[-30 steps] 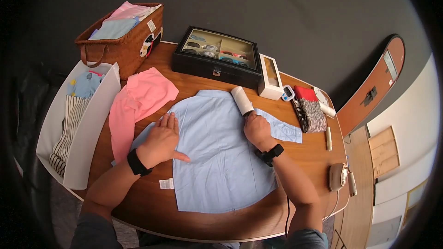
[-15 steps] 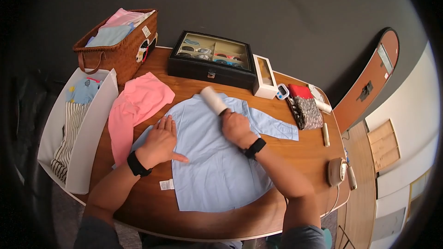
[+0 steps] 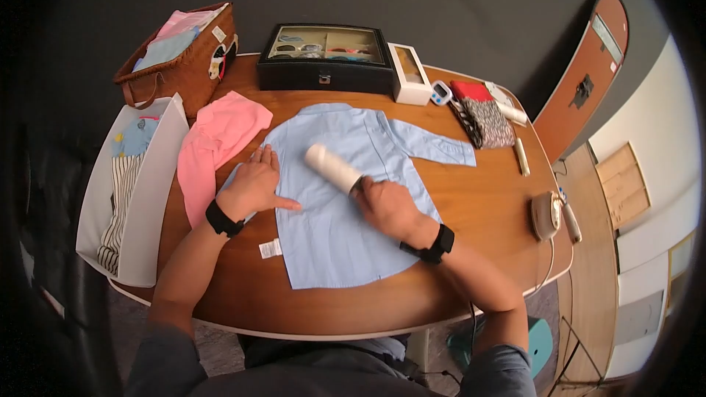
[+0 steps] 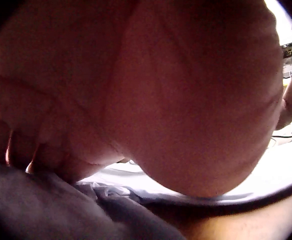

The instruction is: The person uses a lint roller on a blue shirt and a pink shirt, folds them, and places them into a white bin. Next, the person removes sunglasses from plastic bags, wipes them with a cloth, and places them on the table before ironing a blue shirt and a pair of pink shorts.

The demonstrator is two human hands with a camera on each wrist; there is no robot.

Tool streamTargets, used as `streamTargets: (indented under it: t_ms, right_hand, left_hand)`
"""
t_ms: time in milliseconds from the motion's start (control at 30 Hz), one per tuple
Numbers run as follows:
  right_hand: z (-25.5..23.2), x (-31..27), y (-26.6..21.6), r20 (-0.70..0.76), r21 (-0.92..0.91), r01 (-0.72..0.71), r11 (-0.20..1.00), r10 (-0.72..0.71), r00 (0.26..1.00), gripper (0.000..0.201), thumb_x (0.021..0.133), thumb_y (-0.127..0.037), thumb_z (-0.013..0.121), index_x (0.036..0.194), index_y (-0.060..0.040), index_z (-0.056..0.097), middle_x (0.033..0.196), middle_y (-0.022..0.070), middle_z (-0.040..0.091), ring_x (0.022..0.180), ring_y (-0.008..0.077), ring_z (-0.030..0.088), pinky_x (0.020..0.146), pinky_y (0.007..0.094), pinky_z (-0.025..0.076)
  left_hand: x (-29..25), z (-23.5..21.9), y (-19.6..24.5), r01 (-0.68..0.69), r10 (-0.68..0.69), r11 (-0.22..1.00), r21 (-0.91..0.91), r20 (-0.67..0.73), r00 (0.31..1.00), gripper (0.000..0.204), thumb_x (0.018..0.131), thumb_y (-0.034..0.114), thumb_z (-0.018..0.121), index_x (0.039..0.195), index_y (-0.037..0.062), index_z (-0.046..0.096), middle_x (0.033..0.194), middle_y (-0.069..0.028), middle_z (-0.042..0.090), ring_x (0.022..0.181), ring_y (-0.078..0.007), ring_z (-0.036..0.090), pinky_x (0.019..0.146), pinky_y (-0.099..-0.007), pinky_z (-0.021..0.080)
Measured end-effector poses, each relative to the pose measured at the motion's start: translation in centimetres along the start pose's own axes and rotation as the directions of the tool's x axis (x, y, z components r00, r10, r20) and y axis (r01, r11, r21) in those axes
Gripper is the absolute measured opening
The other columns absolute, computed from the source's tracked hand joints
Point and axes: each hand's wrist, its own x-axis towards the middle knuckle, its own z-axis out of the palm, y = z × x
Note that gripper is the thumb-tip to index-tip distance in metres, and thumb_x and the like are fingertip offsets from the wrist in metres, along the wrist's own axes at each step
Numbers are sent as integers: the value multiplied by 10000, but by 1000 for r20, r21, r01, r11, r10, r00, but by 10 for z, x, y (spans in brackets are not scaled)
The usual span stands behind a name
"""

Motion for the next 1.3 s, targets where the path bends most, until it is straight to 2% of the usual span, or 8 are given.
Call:
streamTargets:
  t_ms: [167, 267, 333, 667, 867, 1033, 1167, 1300]
  right_hand:
    - [13, -31, 18, -48, -38, -38, 999, 36, 998, 278, 969, -257, 464, 976, 11, 537, 667, 229, 633, 624, 438, 621, 567, 514, 513]
    - [5, -25, 57, -64, -119, -384, 915, 379, 923, 347, 986, -288, 420, 964, 10, 595, 805, 247, 677, 721, 418, 665, 624, 516, 534]
    - [2, -21, 72, -168, -150, -464, 873, 440, 882, 315, 973, -268, 455, 955, 4, 614, 820, 235, 685, 756, 414, 670, 674, 503, 539]
    - [26, -31, -42, -37, -30, 49, 998, -50, 998, 304, 967, -277, 506, 960, 25, 537, 697, 232, 644, 653, 430, 638, 588, 513, 516]
    - [19, -68, 8, -70, -112, -215, 970, 208, 976, 303, 980, -277, 481, 950, 15, 556, 695, 240, 651, 641, 426, 650, 586, 519, 525]
    - [-2, -100, 56, -131, -143, -528, 837, 513, 848, 324, 975, -252, 441, 905, 21, 600, 806, 237, 685, 733, 420, 672, 648, 505, 545]
    - [-4, -111, 30, -166, -212, -494, 843, 467, 869, 258, 964, -215, 454, 969, 14, 572, 784, 242, 674, 711, 395, 676, 617, 499, 542]
    - [-4, -120, -45, -41, -138, -249, 959, 246, 969, 215, 942, -177, 480, 980, 27, 540, 714, 193, 669, 650, 361, 673, 558, 459, 532]
  left_hand:
    - [0, -2, 0, -7, 7, 1000, -5, 50, 999, 1283, 605, 792, 693, 1304, -236, 374, 1414, -420, 343, 1353, -488, 362, 1048, -471, 425]
    - [2, -10, 1, 29, -26, 999, -16, 125, 992, 1307, 602, 796, 696, 1331, -230, 345, 1435, -417, 315, 1379, -486, 323, 1069, -474, 405]
    - [1, -5, -1, 18, -14, 999, -47, 95, 995, 1315, 608, 785, 703, 1349, -231, 316, 1441, -424, 295, 1389, -490, 301, 1110, -474, 355]
    - [3, 7, -47, -27, 97, 948, -316, 208, 973, 1276, 631, 695, 767, 1473, -105, 239, 1568, -278, 180, 1485, -367, 124, 1209, -397, 165]
    - [-2, 5, -45, -22, 64, 977, -214, 192, 979, 1315, 619, 682, 782, 1500, -84, 175, 1588, -257, 129, 1494, -348, 80, 1216, -378, 132]
    - [-2, 5, -44, -18, 61, 975, -221, 190, 980, 1295, 629, 663, 785, 1496, -87, 184, 1583, -269, 135, 1495, -343, 86, 1217, -373, 123]
    - [-4, -3, -38, -6, 58, 974, -225, 222, 973, 1231, 675, 637, 767, 1486, -99, 206, 1587, -259, 132, 1494, -347, 90, 1218, -387, 117]
    - [-12, -8, -14, -79, 117, 976, -202, 185, 976, 1064, 738, 519, 770, 1497, -28, 264, 1589, -227, 171, 1492, -350, 96, 1215, -413, 126]
